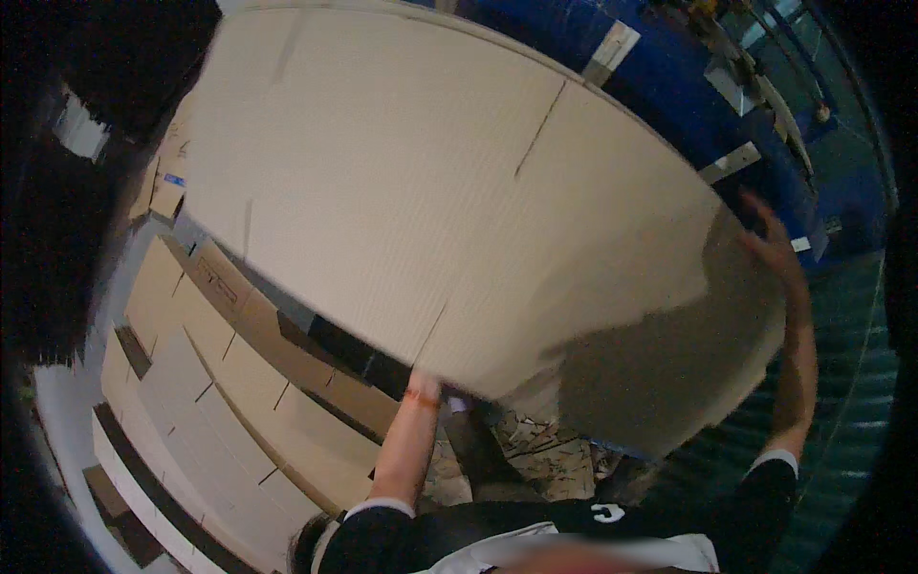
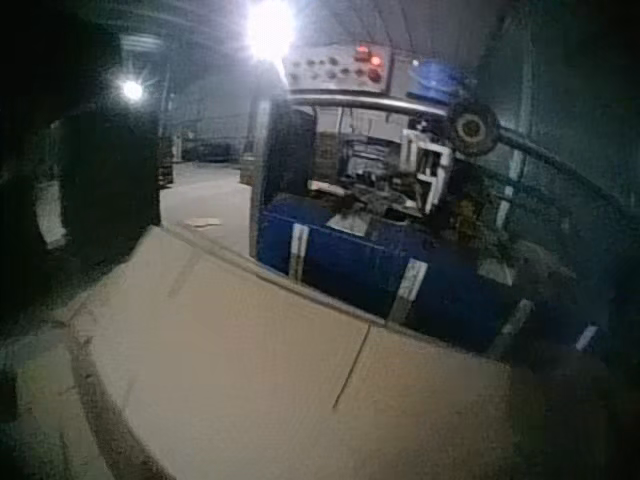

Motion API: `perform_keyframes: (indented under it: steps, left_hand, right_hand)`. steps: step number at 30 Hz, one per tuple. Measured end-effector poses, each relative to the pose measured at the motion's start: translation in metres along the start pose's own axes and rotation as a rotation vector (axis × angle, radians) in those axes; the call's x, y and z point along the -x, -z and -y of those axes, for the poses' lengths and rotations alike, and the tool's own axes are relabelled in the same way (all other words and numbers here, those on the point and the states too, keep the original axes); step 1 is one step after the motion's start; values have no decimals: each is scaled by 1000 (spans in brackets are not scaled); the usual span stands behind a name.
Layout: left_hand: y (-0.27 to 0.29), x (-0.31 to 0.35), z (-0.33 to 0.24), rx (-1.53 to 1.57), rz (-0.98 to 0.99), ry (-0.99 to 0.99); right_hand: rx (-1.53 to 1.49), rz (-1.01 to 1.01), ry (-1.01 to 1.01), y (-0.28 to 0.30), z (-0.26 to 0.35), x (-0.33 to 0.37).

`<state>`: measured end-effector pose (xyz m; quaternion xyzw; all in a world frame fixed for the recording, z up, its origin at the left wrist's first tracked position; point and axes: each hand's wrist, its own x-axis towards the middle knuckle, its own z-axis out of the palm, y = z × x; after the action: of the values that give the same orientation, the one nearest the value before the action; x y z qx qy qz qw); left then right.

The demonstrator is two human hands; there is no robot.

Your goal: The person repeatedly picks up flat cardboard sheets from a machine table and stacks them on the floor. The person handles the sheets one at a time, aligning them into a growing pile.

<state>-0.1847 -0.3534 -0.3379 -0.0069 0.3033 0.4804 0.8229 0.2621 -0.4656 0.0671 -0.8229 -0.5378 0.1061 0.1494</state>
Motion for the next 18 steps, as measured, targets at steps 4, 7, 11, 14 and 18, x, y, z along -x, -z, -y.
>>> perform_keyframes:
  steps: [4,7,11,14,18]
  left_hand:
    - [-68,-92,59,153,-56,146]
    - [-106,-129,89,-121,-143,197]
    - [-130,-165,110,-118,-119,290]
    - [-130,-185,121,-166,-124,265]
    - [-110,-190,120,-362,-112,410]
  right_hand:
    - [316,-222,176,-94,-46,-14]
    - [251,-128,278,-230,-37,40]
    - [241,184,-184,-344,-42,81]
    - [468,-35,-74,-395,-61,57]
    - [470,-145,-117,-414,-80,37]
